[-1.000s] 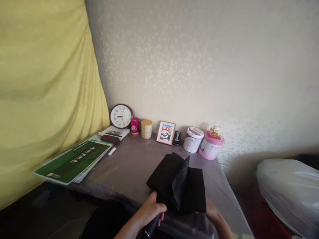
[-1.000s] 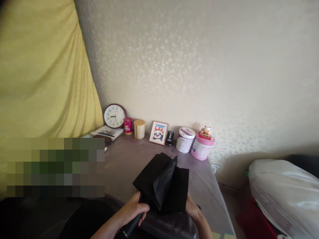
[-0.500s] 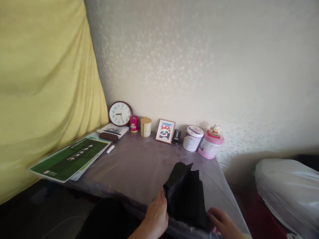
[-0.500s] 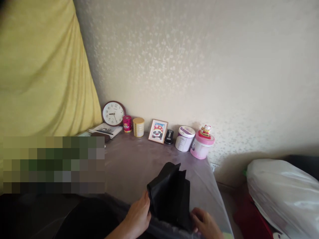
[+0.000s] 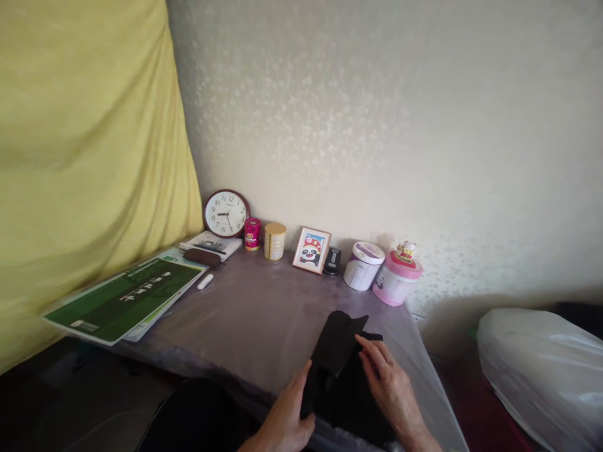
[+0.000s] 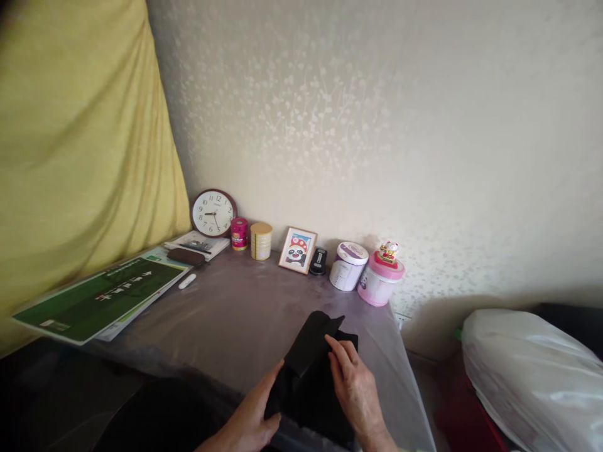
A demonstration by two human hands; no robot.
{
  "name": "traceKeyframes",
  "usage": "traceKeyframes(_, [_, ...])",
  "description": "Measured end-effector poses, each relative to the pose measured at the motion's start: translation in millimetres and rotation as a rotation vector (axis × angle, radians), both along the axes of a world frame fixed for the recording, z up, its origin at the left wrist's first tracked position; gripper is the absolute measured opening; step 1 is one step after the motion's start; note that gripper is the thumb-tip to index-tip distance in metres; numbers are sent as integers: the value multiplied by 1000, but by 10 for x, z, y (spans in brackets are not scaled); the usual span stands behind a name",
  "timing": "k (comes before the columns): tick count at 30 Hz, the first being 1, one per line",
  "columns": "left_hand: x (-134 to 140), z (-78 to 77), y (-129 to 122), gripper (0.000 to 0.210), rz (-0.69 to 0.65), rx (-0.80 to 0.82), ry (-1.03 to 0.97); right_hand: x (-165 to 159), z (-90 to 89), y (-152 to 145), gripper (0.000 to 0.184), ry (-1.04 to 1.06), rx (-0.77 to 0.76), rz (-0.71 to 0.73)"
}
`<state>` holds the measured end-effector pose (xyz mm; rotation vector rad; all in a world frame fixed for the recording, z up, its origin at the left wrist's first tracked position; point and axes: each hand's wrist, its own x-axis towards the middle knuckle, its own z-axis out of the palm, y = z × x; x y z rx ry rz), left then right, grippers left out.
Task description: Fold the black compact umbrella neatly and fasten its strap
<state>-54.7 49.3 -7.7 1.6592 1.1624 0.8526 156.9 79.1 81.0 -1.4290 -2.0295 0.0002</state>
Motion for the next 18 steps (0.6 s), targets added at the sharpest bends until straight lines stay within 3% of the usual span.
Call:
traceKeyframes(3, [37, 5, -7, 84, -19, 63, 176, -53, -44, 128, 29, -75, 55, -14])
traceKeyframes(9, [156, 354, -85, 91, -85, -32, 638, -156, -14, 353, 29, -105, 118, 18])
traceKeyframes(11, [228, 394, -98, 92, -105, -29, 766, -231, -26, 416, 28, -116, 106, 36])
traceKeyframes(14, [362, 300, -100, 83, -91, 13, 923, -342, -131, 496, 27, -142, 85, 80])
traceKeyframes(18, [514, 59, -111, 66, 40, 127, 1022, -438, -357, 568, 28, -208, 77, 107])
